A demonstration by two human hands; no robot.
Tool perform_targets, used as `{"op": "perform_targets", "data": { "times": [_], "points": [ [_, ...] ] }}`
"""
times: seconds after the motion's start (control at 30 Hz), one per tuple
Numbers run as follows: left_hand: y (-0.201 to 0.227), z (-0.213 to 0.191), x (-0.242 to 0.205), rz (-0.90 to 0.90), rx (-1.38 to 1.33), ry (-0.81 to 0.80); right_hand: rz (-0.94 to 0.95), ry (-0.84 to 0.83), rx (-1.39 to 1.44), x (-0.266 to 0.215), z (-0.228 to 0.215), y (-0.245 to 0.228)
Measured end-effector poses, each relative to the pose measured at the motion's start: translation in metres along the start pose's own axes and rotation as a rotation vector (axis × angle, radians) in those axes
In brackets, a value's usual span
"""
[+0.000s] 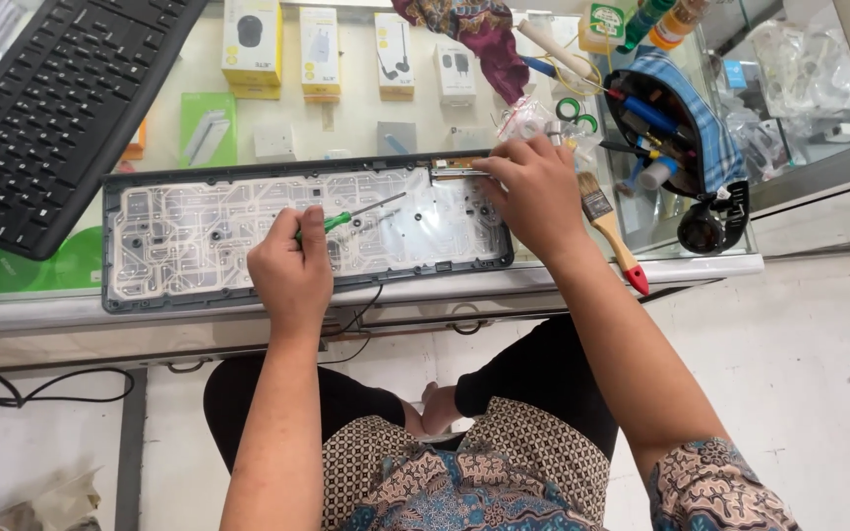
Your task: Disassembling a computer keyboard to remove the internal membrane and cleaning the plastic casing with a brush before inspecting the ribbon cable.
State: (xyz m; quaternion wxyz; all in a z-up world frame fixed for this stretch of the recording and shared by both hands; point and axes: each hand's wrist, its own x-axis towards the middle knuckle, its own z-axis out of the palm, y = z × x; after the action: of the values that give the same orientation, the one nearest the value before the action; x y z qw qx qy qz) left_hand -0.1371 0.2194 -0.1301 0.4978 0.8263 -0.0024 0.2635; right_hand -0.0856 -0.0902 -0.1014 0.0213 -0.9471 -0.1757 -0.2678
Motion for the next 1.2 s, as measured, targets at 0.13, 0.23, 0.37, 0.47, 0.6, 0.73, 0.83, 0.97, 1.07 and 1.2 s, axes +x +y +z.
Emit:
{"op": "perform_targets", "data": {
  "times": [0.13, 0.23, 0.37, 0.47, 0.6, 0.73, 0.83, 0.97, 1.07, 1.2],
  "points": [
    [-0.003, 0.001, 0.000, -0.003, 0.009, 0.007, -0.002, -0.041, -0.006, 0.012, 0.003, -0.009],
    [-0.003, 0.000, 0.000, -0.021, 0.012, -0.007, -0.006, -0.079, -0.007, 0.013, 0.005, -0.007],
    [-0.002, 0.000, 0.001, -0.014, 0.004, -0.019, 0.022, -0.011, 0.226, 0.013, -0.007, 0.002],
    [-0.001, -0.001, -0.001, -0.014, 0.002, -0.023, 0.258, 0.037, 0.465, -0.014, -0.037, 0.013],
    [-0.004, 0.001, -0.002, -0.020, 0.014, -0.018, 0.533, -0.015, 0.224, -0.083, -0.059, 0.025],
    [-0.001, 0.001, -0.002, 0.030, 0.018, -0.013, 0.485, -0.075, 0.101, -0.107, -0.051, 0.021],
    [0.003, 0.000, 0.000, 0.049, 0.034, 0.010, 0.421, -0.045, 0.079, -0.103, -0.044, 0.019],
    [0.022, -0.004, 0.005, 0.050, 0.003, 0.005, 0.416, 0.041, 0.214, -0.089, -0.046, 0.001],
    [0.027, -0.006, 0.008, 0.018, -0.028, -0.016, 0.360, 0.104, 0.385, -0.072, -0.046, -0.028],
    [0.019, -0.007, 0.012, -0.062, -0.046, -0.062, 0.195, 0.086, 0.487, -0.064, -0.031, -0.048]
  ]
}}
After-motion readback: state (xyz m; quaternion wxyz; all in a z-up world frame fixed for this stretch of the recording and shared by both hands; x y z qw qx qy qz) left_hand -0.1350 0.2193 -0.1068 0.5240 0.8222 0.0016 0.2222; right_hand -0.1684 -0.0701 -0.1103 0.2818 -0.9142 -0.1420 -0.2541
